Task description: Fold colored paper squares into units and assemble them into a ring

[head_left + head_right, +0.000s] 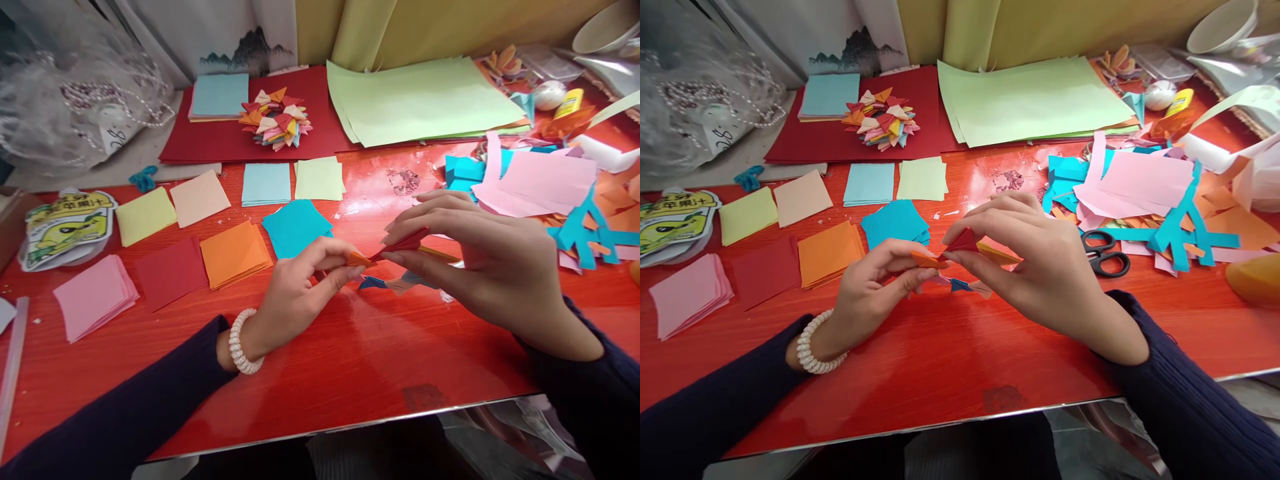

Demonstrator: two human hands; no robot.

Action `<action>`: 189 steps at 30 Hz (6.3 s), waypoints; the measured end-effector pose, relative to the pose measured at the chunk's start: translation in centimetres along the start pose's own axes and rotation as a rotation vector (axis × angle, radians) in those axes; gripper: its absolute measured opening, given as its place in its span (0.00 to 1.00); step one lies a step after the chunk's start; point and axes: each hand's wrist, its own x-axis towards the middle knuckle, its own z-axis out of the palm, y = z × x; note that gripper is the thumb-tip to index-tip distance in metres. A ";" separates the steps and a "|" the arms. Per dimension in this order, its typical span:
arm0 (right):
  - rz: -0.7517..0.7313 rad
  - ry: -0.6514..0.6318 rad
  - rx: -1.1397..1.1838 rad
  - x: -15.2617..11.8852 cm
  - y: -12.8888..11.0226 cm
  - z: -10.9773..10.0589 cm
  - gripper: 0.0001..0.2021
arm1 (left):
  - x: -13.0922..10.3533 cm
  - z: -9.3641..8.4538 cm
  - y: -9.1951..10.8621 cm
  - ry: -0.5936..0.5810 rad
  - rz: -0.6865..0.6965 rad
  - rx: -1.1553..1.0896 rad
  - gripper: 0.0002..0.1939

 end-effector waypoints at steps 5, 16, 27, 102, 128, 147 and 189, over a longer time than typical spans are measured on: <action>0.096 0.004 0.063 -0.1 -0.2 -0.1 0.04 | 0.0 0.0 0.1 -0.007 -0.028 0.041 0.06; 0.190 -0.021 0.145 -0.1 -0.2 0.2 0.03 | -0.1 0.1 0.3 -0.006 -0.022 0.109 0.04; 0.342 -0.025 0.264 -0.1 -0.3 0.8 0.04 | 0.1 -0.1 0.3 -0.015 -0.122 0.172 0.11; 0.749 -0.107 0.627 0.5 1.6 2.3 0.10 | 1.0 -0.3 -0.8 0.224 -0.311 -0.156 0.10; 0.575 -0.055 0.561 0.0 -0.5 1.7 0.08 | 0.8 -0.1 -0.2 0.198 -0.187 -0.131 0.08; 0.558 -0.092 0.529 -0.2 -0.3 1.6 0.08 | 0.5 0.0 0.2 0.171 -0.161 -0.024 0.09; 0.669 -0.081 0.687 0.4 2.3 2.6 0.12 | 1.4 -0.5 -0.9 0.255 -0.292 -0.297 0.09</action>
